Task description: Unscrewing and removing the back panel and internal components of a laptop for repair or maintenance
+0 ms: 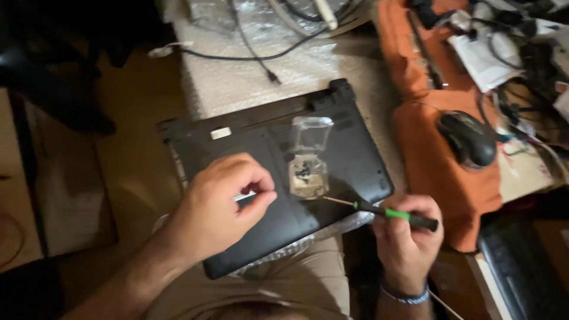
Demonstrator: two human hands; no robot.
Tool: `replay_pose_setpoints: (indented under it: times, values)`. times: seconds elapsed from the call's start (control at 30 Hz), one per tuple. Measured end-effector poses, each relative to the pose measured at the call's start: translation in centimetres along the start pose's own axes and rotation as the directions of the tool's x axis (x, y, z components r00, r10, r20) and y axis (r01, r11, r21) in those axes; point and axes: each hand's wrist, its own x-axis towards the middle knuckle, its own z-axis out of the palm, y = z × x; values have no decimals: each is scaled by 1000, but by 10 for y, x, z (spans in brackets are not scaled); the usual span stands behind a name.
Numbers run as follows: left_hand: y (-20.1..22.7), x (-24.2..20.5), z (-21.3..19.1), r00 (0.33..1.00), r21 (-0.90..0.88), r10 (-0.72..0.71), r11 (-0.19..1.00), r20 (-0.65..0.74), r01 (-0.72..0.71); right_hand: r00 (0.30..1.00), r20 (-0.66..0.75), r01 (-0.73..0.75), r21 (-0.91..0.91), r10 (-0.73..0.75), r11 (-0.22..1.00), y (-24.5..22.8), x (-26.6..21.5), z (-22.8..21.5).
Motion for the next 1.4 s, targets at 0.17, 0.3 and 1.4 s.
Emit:
replay_pose_setpoints:
  times: [0.17,0.3,1.4]
  values:
    - [27,-56,-27,970,-141,-209,971,-124,191,990,142,-13,-41,18,999,-10,-33,3]
    - [40,-107,-14,928,-563,-345,799,-142,211,878,473,122,-57,-80,991,-20,-42,23]
    - [7,-126,-49,948,-784,-273,620,-165,42,780,625,59,-148,47,987,-56,-26,117]
